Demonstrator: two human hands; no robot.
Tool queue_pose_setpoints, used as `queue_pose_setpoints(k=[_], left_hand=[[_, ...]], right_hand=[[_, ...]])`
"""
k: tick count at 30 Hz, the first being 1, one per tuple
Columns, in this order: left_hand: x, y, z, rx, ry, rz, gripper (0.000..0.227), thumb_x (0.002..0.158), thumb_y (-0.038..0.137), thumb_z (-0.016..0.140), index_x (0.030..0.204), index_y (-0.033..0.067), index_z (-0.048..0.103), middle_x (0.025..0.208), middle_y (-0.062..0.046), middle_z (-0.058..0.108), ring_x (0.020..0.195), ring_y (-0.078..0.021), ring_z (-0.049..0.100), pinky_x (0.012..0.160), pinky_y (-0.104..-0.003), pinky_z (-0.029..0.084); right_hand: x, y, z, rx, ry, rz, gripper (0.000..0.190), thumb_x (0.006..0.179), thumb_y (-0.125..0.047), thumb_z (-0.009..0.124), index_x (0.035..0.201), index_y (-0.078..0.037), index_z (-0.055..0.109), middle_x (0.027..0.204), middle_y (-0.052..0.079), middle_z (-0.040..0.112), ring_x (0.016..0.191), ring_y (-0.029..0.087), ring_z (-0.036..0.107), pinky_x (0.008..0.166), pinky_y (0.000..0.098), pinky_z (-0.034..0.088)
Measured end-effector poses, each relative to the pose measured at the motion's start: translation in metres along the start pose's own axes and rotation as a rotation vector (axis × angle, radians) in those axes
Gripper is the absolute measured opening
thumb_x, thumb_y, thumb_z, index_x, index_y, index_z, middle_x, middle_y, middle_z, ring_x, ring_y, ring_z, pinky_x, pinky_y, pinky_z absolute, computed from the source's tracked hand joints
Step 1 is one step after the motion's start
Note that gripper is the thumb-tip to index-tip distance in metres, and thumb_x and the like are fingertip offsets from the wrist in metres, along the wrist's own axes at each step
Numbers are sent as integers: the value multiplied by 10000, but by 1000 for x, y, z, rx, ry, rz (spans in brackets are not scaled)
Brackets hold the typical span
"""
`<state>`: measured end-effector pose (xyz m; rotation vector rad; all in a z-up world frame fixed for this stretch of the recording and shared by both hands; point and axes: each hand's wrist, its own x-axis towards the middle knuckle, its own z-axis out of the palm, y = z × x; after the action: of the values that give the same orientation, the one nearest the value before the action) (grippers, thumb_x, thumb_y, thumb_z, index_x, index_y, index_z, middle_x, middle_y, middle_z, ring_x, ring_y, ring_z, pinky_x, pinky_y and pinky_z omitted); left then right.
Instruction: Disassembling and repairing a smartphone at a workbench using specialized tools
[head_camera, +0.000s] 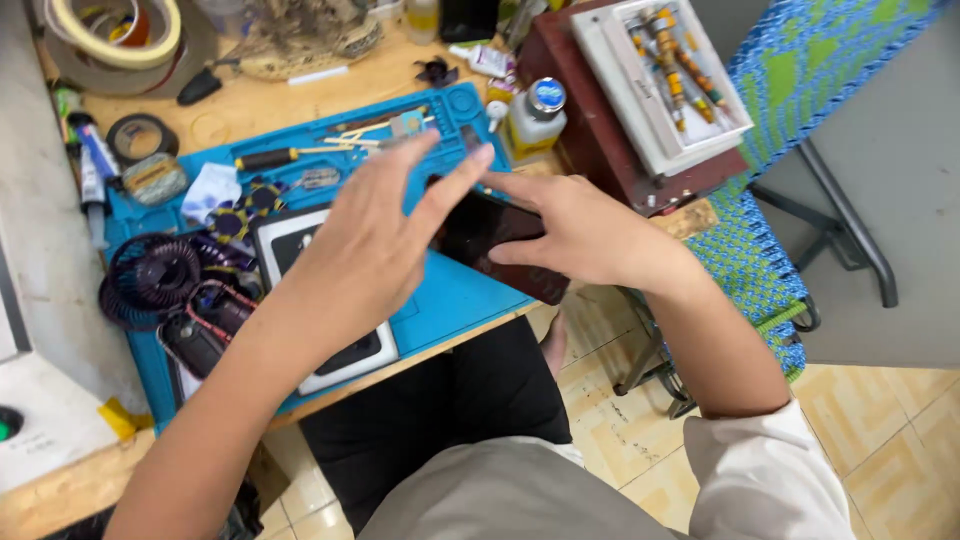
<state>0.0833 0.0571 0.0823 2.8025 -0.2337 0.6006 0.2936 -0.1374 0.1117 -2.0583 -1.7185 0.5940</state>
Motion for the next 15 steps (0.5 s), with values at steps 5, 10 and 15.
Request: queue_pose_setpoints(k=[5, 10, 15], left_hand=[[16, 2, 16, -253, -66, 73, 1359, 852, 234, 1055, 1854, 144, 142, 1774, -294, 384, 1565, -547, 519, 1139, -648, 529], [1, -8, 32, -347, -46, 69, 1328, 918, 203, 977, 1862, 140, 45, 1666, -311, 591, 1465, -504, 605, 1090, -583, 555], [-12, -23, 62, -653, 98, -150, 1505, 708, 78, 929, 1804, -63, -93, 1784, -406, 393, 1643, -374, 464, 1311, -485, 384]], right_hand=[[13, -45, -27, 53, -168, 140, 1026, 989, -252, 867, 1726, -33, 186, 1416, 286, 545, 1113, 386, 500, 919, 455, 405], [45, -36, -2, 31, -217, 154, 1347, 989, -287, 817, 1837, -96, -212, 919, 201, 811, 718, 369, 708, 688, 438, 520], [49, -45, -19, 159, -106, 108, 989, 991, -661, 387, 1837, -179, 222, 1306, 151, 889, 647, 234, 927, 794, 337, 722]])
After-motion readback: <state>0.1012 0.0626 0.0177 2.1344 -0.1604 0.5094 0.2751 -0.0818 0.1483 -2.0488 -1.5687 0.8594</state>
